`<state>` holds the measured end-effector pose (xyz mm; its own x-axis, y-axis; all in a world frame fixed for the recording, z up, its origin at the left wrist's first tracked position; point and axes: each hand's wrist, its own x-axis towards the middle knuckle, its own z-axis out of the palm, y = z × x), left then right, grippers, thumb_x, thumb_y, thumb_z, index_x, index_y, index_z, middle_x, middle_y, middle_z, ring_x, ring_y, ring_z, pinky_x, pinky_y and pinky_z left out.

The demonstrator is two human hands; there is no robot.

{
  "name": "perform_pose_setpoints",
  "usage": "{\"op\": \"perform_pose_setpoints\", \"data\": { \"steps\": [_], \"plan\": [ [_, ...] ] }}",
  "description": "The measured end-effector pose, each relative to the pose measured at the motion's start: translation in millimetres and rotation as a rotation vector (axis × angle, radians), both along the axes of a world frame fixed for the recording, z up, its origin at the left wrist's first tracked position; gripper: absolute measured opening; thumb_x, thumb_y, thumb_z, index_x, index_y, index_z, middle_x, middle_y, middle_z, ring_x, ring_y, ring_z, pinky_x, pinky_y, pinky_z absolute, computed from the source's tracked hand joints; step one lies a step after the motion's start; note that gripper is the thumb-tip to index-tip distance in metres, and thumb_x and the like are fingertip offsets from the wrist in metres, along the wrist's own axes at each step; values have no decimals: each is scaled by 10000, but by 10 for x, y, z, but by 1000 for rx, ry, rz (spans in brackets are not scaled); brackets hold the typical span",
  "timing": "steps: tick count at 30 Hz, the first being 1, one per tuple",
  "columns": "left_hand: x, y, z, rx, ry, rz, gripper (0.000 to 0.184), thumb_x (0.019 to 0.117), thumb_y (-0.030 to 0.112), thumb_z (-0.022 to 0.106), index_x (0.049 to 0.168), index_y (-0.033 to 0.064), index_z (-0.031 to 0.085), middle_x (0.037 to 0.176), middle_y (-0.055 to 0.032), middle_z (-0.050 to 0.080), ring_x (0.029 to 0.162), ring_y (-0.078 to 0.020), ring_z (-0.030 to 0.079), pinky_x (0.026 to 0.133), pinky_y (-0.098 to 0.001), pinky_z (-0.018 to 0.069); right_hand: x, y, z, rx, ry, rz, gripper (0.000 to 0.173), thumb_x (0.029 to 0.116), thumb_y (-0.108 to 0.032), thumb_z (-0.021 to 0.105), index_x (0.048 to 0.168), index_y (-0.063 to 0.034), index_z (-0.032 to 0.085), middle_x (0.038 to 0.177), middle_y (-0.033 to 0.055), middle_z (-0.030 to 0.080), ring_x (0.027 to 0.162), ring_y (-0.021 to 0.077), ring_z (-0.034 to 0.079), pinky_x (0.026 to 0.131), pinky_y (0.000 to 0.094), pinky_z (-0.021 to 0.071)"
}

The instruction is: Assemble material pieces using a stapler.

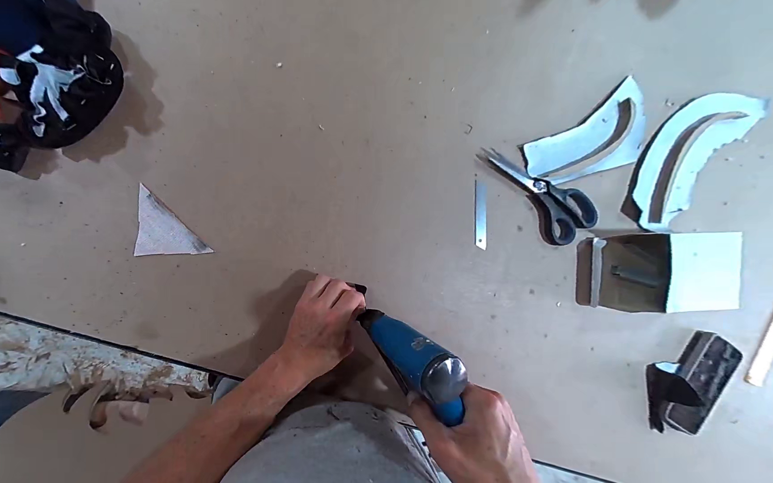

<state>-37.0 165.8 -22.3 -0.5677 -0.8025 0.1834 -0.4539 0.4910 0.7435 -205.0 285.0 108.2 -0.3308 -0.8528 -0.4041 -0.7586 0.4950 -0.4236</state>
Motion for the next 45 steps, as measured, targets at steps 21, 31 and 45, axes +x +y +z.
{"op": "perform_pose_setpoints", "data": {
  "steps": [21, 31, 45],
  "plan": [
    [134, 10, 16, -164, -131, -105, 302, 970, 314, 700, 1187, 114, 761, 1222, -70, 715, 1148, -224, 656, 1005, -351, 544, -72, 716, 183, 77, -210, -352, 240, 825, -309, 738, 893, -80, 710, 683, 6, 681, 592, 103, 659, 552, 391, 556],
    [63, 140, -54, -199, -80, -16, 266, 1003, 248, 609, 1111, 95, 797, 1277, -93, 721, 1144, -253, 671, 1000, -406, 527, 156, 542, 118, 17, -115, -224, 260, 809, -335, 716, 933, -107, 738, 681, -9, 679, 593, 94, 644, 533, 367, 524],
    [26, -139, 81, -58, -87, -84, 208, 972, 205, 619, 992, 125, 809, 964, -10, 755, 891, -158, 681, 772, -301, 568, 231, 375, 35, -63, -63, -199, 337, 816, -377, 671, 1032, -140, 772, 685, -54, 684, 575, 53, 630, 499, 326, 513]
  ]
}}
